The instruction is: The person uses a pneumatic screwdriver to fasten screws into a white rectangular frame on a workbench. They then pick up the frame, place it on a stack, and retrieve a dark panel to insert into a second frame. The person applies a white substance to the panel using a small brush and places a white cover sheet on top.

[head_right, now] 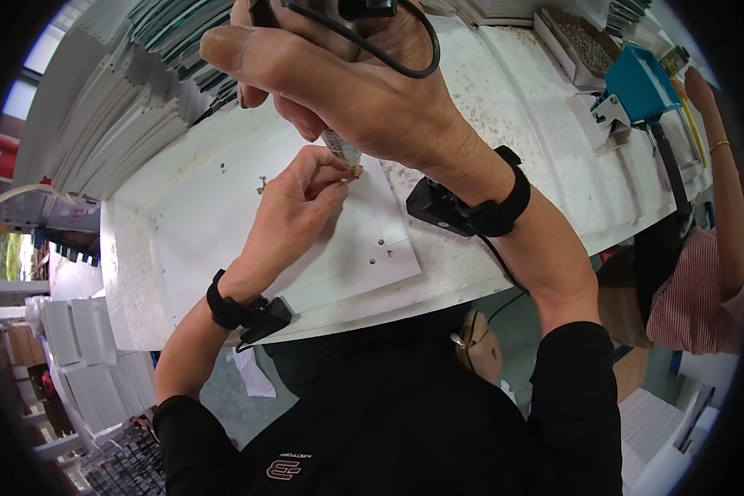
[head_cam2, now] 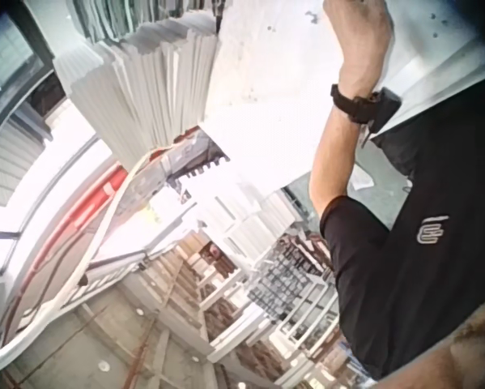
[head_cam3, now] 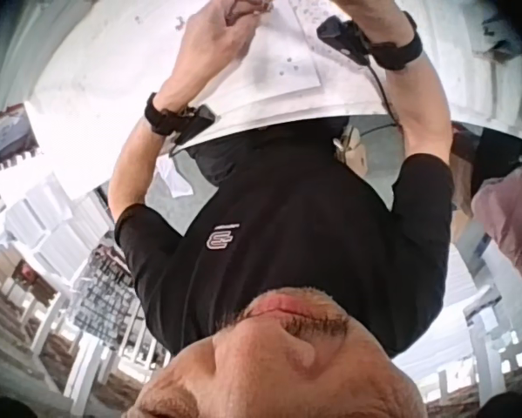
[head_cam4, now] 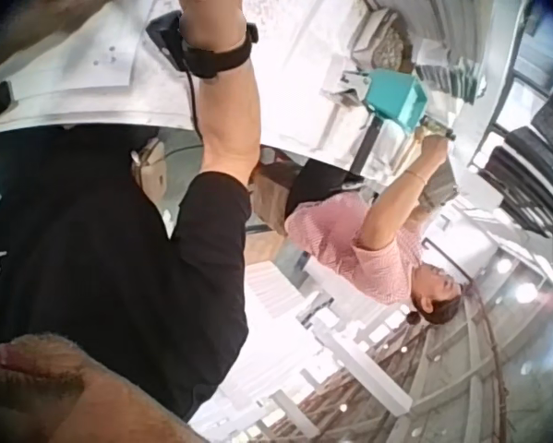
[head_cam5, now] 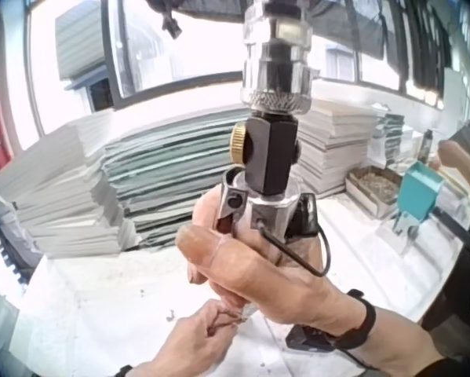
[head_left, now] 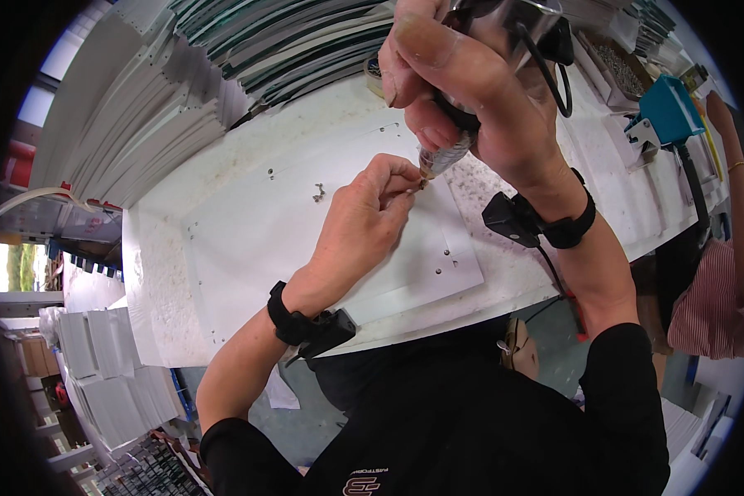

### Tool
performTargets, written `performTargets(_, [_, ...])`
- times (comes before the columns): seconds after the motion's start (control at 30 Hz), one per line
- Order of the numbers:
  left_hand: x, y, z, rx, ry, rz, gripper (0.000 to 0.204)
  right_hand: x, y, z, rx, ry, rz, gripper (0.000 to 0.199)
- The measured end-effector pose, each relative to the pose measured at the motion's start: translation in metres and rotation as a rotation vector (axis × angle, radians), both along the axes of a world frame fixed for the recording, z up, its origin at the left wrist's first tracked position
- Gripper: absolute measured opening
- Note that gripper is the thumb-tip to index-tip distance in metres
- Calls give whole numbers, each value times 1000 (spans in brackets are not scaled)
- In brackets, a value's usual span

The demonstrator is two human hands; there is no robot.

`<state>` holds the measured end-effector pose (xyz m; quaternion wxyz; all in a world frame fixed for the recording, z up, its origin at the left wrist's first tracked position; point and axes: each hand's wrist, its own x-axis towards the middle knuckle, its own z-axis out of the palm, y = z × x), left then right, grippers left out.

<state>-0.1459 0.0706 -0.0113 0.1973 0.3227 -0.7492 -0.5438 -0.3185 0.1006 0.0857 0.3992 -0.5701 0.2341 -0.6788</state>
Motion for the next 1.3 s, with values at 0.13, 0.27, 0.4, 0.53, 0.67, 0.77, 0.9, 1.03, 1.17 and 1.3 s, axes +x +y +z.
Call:
performTargets(0.13, [1,1,0,35,-9,-18,18,-1,9,12,110,38,-26,20])
performTargets(0.27, [1,3,0,-11,-19,-4,21,-4,6,6,145,92,-21,20])
performTargets(0.4, [3,2,-1,-14,-6,-10,24,-6,7,10,155,200,-7,20])
performTargets(0.53, [4,5,-1,-62,-19,-4,29,5,-2,-9,3,312,-138,29])
performTargets(0.67, [7,8,0,-66,15,5,32,1,-10,-14,105,313,-110,22])
performTargets(0.77, [9,8,-2,-54,14,-7,32,-1,-17,-32,-73,254,-74,22])
performTargets(0.9, [8,8,-2,-60,38,11,33,1,-7,-22,133,246,-29,22])
performTargets(1.03, [11,10,-2,-93,32,16,33,2,-3,-10,150,261,49,22])
performTargets(1.17, [26,7,3,-218,21,51,26,-5,8,6,171,179,59,23])
performTargets(1.3, [61,-21,12,-514,-173,240,15,-13,6,13,107,75,74,26])
